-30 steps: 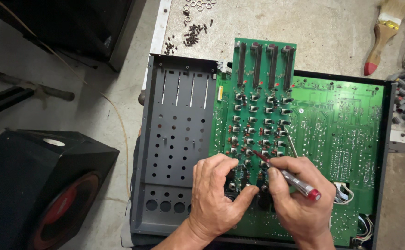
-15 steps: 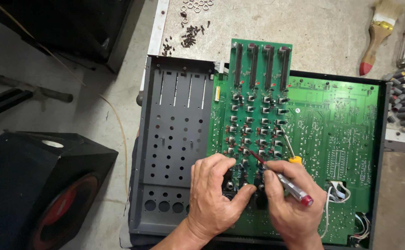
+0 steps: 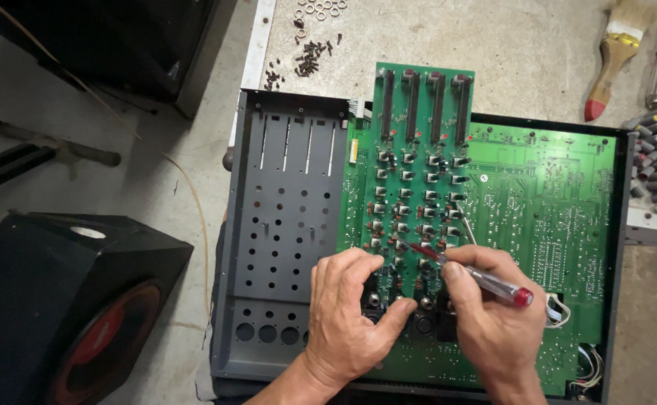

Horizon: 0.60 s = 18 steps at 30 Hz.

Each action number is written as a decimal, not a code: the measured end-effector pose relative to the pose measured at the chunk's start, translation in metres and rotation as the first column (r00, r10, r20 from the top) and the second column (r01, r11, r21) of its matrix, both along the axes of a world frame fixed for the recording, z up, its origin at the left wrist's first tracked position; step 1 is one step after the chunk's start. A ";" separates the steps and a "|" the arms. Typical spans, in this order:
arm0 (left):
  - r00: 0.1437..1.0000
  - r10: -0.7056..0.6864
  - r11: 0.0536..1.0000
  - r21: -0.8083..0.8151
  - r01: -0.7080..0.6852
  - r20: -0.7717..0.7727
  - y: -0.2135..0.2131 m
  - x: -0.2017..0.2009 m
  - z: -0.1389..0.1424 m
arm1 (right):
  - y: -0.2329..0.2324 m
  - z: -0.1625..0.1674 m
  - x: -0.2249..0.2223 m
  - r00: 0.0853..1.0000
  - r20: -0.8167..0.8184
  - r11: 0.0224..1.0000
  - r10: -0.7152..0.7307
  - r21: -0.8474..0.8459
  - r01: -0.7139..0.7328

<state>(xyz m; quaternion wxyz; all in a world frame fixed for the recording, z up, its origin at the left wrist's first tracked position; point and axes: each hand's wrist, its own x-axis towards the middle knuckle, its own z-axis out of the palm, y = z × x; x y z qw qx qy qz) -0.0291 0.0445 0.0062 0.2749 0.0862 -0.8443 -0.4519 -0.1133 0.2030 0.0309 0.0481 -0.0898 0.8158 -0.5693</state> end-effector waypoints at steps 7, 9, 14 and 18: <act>1.000 0.003 1.000 0.000 -0.003 -0.003 0.001 -0.001 0.000 | -0.004 0.006 -0.003 0.998 -0.050 0.997 0.039 0.062 -0.036; 1.000 0.002 1.000 0.000 -0.002 0.002 0.000 0.000 0.000 | -0.005 0.006 0.001 0.998 -0.044 0.997 0.038 0.074 -0.035; 1.000 0.000 1.000 0.000 0.000 0.002 0.000 0.000 -0.001 | -0.006 0.000 0.011 0.996 -0.089 0.999 0.023 0.041 -0.019; 1.000 0.001 1.000 -0.002 -0.001 0.002 0.000 0.000 0.000 | -0.003 -0.003 0.011 1.000 -0.020 0.999 -0.024 -0.025 0.023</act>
